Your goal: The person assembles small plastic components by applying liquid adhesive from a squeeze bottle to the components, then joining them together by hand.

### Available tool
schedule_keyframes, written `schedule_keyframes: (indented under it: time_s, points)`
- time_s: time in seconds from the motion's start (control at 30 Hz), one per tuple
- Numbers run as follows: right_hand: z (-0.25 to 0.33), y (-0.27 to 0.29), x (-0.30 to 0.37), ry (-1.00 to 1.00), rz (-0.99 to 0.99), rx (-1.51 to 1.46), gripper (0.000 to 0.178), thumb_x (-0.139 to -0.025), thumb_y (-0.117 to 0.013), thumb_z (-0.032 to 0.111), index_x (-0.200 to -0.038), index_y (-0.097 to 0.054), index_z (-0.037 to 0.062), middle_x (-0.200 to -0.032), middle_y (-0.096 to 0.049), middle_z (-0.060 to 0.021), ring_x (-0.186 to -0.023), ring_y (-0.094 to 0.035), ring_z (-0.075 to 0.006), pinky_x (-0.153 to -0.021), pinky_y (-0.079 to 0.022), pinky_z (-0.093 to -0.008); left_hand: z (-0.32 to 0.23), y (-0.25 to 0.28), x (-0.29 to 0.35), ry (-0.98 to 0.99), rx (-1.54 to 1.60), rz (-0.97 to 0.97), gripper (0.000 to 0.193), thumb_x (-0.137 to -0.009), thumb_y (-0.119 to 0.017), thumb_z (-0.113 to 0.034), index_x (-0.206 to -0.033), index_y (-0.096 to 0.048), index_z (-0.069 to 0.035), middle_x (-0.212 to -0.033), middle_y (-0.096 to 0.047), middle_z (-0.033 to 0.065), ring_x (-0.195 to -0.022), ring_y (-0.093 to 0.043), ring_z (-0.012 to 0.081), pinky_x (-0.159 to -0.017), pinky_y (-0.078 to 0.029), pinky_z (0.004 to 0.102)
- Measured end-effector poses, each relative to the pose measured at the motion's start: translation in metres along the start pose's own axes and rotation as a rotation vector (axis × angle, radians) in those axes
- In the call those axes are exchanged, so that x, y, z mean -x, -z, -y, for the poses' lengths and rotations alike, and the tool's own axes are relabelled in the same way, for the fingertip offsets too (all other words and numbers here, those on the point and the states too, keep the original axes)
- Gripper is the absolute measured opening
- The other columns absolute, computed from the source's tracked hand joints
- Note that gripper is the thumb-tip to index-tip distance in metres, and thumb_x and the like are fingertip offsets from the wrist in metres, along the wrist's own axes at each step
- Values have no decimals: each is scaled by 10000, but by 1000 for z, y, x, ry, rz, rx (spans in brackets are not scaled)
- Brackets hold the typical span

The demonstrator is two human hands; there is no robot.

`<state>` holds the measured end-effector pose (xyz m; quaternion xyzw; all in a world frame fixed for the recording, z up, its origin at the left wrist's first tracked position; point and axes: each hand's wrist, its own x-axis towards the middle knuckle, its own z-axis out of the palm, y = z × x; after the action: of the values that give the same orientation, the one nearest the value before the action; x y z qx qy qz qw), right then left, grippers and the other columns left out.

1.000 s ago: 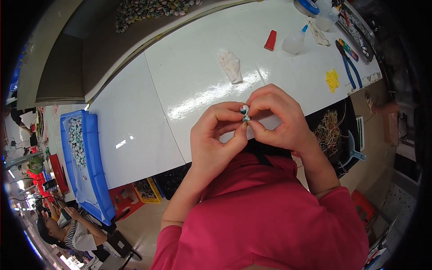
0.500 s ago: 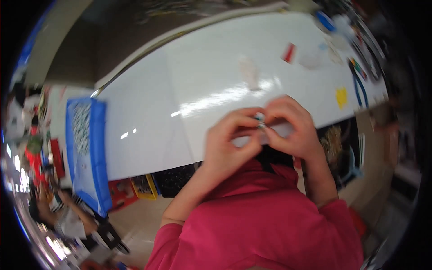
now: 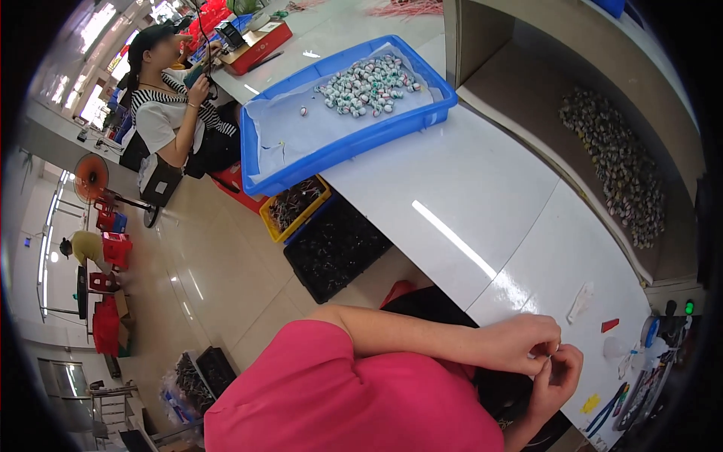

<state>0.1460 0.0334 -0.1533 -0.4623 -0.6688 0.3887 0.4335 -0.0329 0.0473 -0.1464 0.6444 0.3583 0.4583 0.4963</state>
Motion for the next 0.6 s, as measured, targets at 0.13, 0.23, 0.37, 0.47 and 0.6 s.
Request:
schedule_keyframes:
  time_s: [0.13, 0.23, 0.37, 0.47, 0.6]
  points:
    - [-1, 10, -8, -27, -45, -11, 214, -720, -595, -13, -899, -481, 17, -962, -468, -104, -906, -497, -209, -814, -425, -296, 0, -3, -14, 5, 85, 34, 178, -751, -646, -112, -852, -536, -14, -851, -563, 99, -728, -585, 229, -634, -495, 312]
    - [0, 18, -7, -18, -86, 30, 224, -702, -609, -3, -889, -487, 18, -962, -468, -100, -893, -497, -206, -788, -431, -288, -2, -9, -23, 80, 191, 113, 187, -759, -642, -93, -895, -550, -4, -881, -569, 107, -767, -601, 221, -673, -519, 301]
    - [6, 10, -21, 25, -74, 135, 190, -658, -649, 8, -808, -534, 33, -846, -532, -103, -794, -538, -244, -737, -454, -297, 1, -1, -22, 116, 156, 83, 195, -778, -640, -40, -959, -580, -1, -1005, -577, 122, -894, -619, 209, -741, -542, 292]
    - [4, -1, -18, 26, -106, 178, 198, -646, -679, 16, -799, -556, 40, -818, -572, -106, -778, -570, -264, -720, -472, -310, 7, 6, -9, 87, 154, 137, 175, -792, -636, -31, -958, -589, -4, -1060, -579, 130, -942, -621, 204, -795, -540, 288]
    - [2, 17, -21, 57, -81, 186, 221, -640, -702, 23, -821, -575, 43, -854, -601, -98, -803, -600, -251, -715, -489, -320, 6, -6, -22, 129, 103, 128, 184, -783, -639, -4, -959, -586, -8, -1104, -576, 135, -969, -627, 200, -832, -538, 289]
